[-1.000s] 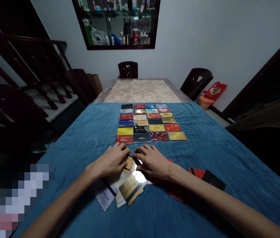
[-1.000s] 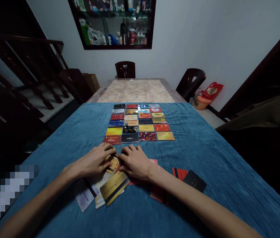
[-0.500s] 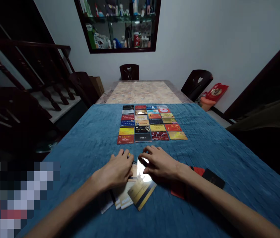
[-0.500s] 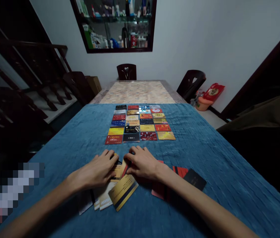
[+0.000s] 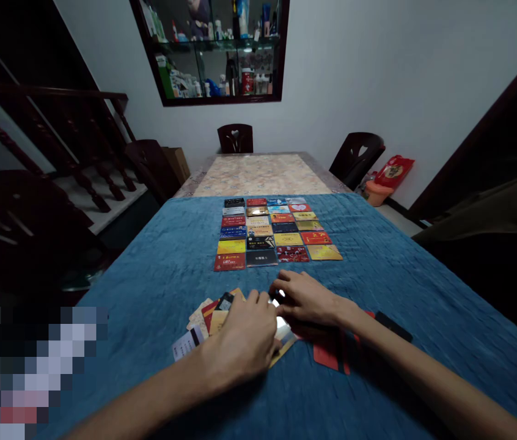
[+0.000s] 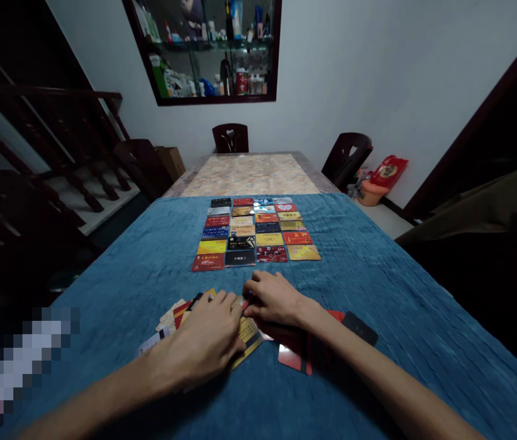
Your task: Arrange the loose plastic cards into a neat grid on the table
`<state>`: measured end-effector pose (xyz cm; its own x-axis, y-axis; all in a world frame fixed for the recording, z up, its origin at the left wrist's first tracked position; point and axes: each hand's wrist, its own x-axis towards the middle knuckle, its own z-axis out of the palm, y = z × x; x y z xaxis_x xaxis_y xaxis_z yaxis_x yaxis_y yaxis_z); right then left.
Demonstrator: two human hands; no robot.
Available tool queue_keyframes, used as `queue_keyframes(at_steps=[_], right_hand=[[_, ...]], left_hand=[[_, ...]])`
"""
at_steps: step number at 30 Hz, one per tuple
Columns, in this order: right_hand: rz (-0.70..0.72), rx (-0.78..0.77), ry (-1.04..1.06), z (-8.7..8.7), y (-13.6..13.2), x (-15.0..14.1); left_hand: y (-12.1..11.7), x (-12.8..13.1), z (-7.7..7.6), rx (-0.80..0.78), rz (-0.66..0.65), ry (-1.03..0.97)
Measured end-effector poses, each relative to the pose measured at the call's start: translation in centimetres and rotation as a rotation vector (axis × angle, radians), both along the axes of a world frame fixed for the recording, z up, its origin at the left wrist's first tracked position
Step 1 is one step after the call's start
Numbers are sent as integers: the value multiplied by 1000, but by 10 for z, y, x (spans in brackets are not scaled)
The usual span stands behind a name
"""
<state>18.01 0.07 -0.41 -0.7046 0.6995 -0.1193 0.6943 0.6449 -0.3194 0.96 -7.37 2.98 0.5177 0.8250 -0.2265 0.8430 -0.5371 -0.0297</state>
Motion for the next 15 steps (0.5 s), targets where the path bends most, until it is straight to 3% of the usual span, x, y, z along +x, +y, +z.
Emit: queue_keyframes(at_steps=[6, 15], right_hand=[[-24, 61, -85, 5, -3, 3], [-9, 74, -192, 14, -4, 4]], left_hand=[[-11, 12, -14, -14, -39, -2], [-15, 14, -8, -57, -20, 43]])
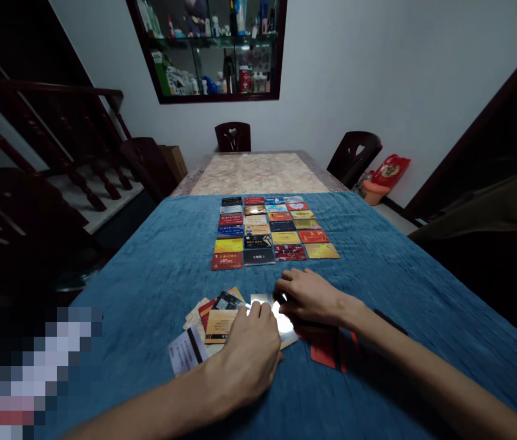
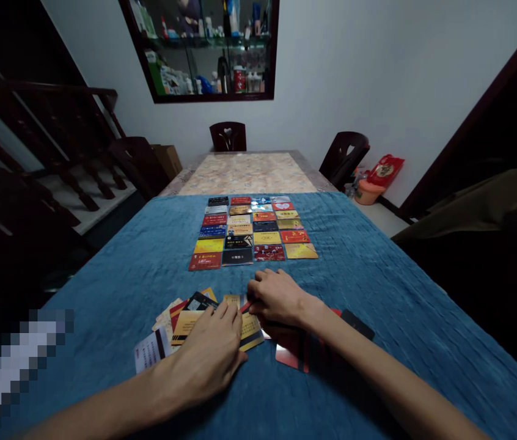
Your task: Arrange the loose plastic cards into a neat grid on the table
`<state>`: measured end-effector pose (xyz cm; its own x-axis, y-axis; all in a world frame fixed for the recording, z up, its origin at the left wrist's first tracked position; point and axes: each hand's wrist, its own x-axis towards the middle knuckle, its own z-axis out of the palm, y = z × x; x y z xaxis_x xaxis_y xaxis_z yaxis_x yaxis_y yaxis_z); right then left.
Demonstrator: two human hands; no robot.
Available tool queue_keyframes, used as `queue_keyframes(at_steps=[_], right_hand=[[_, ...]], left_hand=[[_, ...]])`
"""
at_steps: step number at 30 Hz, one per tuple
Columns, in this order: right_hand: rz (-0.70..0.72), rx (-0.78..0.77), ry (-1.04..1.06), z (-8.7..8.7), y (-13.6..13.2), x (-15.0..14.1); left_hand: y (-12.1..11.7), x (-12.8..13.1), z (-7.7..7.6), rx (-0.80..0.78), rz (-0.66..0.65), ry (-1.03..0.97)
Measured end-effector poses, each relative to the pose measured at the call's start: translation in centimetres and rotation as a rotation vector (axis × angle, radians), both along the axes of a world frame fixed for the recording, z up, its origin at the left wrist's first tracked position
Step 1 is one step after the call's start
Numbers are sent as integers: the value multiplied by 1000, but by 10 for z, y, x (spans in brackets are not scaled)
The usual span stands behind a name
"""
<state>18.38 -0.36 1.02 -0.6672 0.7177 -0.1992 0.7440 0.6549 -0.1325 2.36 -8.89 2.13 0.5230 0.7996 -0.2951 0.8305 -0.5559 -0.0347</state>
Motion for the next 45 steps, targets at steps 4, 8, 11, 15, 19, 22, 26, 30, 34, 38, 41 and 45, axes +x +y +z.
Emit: queue_keyframes(at_steps=[4, 8, 11, 15, 19, 22, 26, 30, 34, 38, 41, 45], right_hand=[[45, 11, 6, 7, -3, 4], [145, -48, 90, 12, -9, 7], [201, -79, 63, 11, -14, 5], [223, -37, 21, 0, -19, -1], [231, -15, 2, -5, -20, -2], [250, -72, -6, 2, -20, -1], [236, -129, -1, 11, -18, 1], [249, -163, 71, 12, -15, 6], [261, -181, 143, 14, -10, 10], [276, -192, 204, 16, -6, 10], [271, -181, 241, 14, -3, 11], [214, -143, 231, 8, 0, 11]], left_hand=[[-2, -2, -5, 4, -1, -32], [0, -6, -9, -10, -9, -69], [1, -9, -11, -15, -16, -103], [1, -10, -10, -46, -13, -132], [3, -11, -4, -64, -30, -148], [5, -14, 0, -69, -66, -164], [9, -19, 5, -63, -81, -184], [16, -26, 11, -118, -38, -203], [24, -33, 17, -152, 24, -219], [32, -37, 23, -193, -4, -224], [38, -39, 23, -215, 21, -233], [42, -40, 23, -248, 33, -284]])
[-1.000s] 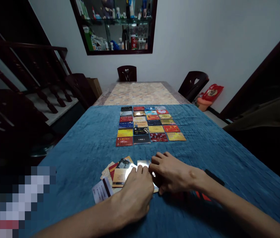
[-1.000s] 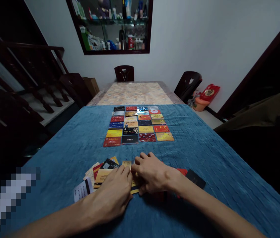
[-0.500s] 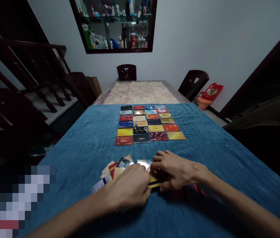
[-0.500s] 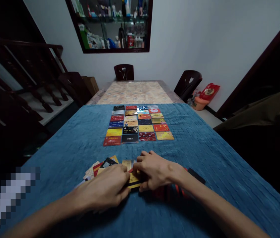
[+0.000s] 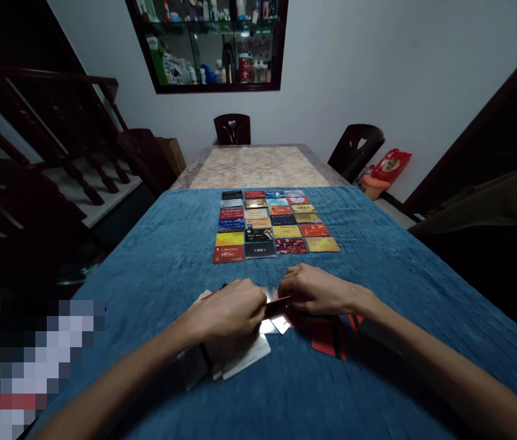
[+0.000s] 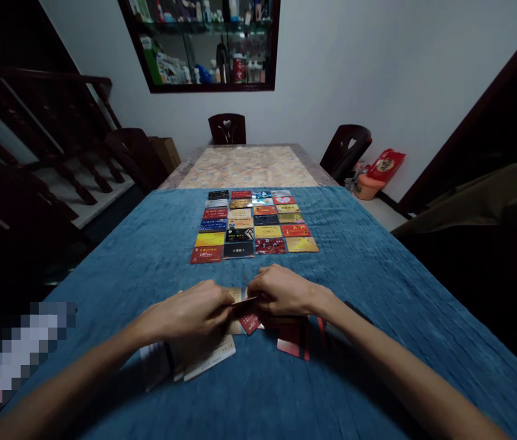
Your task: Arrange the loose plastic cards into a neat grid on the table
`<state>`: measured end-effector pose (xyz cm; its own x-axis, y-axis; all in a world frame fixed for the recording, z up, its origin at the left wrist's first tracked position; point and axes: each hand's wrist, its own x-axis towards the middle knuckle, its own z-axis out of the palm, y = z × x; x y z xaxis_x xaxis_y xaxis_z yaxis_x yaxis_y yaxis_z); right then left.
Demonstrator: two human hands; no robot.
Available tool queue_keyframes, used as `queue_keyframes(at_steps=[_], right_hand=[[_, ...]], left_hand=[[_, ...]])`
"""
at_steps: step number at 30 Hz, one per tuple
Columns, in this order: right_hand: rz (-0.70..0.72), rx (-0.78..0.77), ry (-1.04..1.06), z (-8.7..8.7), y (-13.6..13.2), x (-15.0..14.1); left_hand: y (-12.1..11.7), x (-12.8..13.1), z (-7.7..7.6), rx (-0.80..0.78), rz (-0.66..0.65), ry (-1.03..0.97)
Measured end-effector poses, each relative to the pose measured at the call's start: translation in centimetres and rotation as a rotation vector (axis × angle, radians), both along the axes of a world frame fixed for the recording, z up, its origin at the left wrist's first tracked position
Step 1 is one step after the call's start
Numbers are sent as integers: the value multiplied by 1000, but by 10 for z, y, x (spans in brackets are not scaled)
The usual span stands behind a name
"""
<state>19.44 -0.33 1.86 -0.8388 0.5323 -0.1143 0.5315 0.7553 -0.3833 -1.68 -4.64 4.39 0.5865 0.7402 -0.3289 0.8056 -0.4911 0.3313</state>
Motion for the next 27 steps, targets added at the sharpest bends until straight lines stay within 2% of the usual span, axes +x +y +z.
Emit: queue_keyframes(at_steps=[6, 14, 27], right_hand=[[-60, 42, -34, -3, 0, -3], [-110, 35, -39, -4, 2, -3], [-177, 17, 23, -9, 6, 1]], left_hand=[[4, 1, 5, -18, -27, -5], [12, -4, -5, 15, -43, -36], [23, -9, -6, 63, -31, -10]])
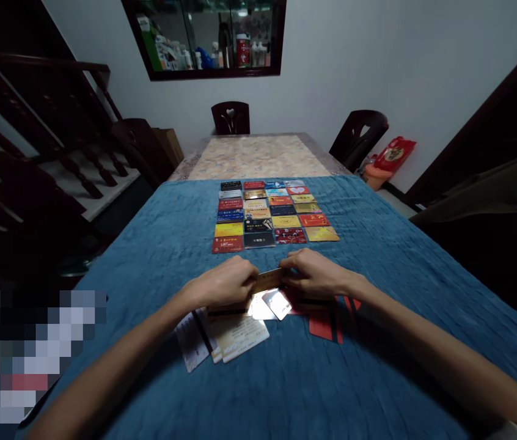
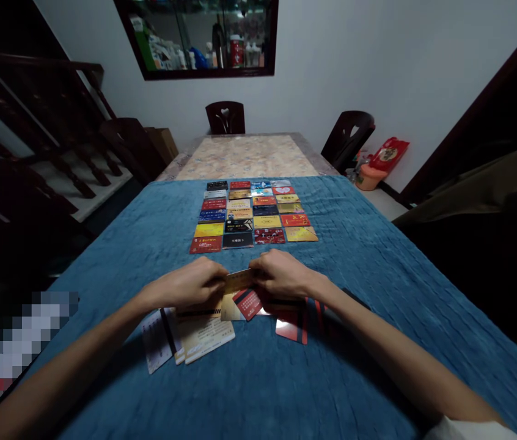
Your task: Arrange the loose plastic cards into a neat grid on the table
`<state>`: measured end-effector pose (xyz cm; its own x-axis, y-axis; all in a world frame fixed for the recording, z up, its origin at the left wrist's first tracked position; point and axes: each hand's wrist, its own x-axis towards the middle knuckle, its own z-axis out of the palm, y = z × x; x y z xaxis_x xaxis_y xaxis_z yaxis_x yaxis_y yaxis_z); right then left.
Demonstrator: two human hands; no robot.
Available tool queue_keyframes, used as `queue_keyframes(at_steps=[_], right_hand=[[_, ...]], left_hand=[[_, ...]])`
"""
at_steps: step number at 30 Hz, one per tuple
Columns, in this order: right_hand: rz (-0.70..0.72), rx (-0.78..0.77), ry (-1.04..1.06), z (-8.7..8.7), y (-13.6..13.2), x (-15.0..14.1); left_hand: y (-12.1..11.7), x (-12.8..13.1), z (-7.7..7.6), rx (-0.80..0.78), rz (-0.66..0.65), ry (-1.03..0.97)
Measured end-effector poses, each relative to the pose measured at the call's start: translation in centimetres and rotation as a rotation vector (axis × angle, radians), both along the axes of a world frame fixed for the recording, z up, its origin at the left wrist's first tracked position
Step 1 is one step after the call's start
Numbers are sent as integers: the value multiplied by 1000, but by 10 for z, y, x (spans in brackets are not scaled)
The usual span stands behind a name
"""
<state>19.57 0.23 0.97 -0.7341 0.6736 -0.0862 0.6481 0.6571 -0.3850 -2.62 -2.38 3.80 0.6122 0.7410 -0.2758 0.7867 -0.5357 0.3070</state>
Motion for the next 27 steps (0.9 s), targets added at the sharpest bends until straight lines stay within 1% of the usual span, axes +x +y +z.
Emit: queue_keyframes(at_steps=[7, 11, 15, 18, 23, 27], right_hand=[[-19, 21, 55, -4, -1, 0], [-16, 56, 69, -5, -2, -1], [-15, 93, 42, -5, -3, -3], [-13, 127, 13, -5, -4, -4], [-3, 243, 60, -11, -7, -6], [7, 368, 31, -15, -11, -10]], left_hand=[[-1, 1, -3, 6, 57, -46], [0, 0, -8, 32, 73, -63], [1, -2, -13, 66, 82, -66], [2, -3, -14, 91, 93, -53], [7, -6, -11, 106, 118, -30], [10, -9, -11, 112, 138, -37]])
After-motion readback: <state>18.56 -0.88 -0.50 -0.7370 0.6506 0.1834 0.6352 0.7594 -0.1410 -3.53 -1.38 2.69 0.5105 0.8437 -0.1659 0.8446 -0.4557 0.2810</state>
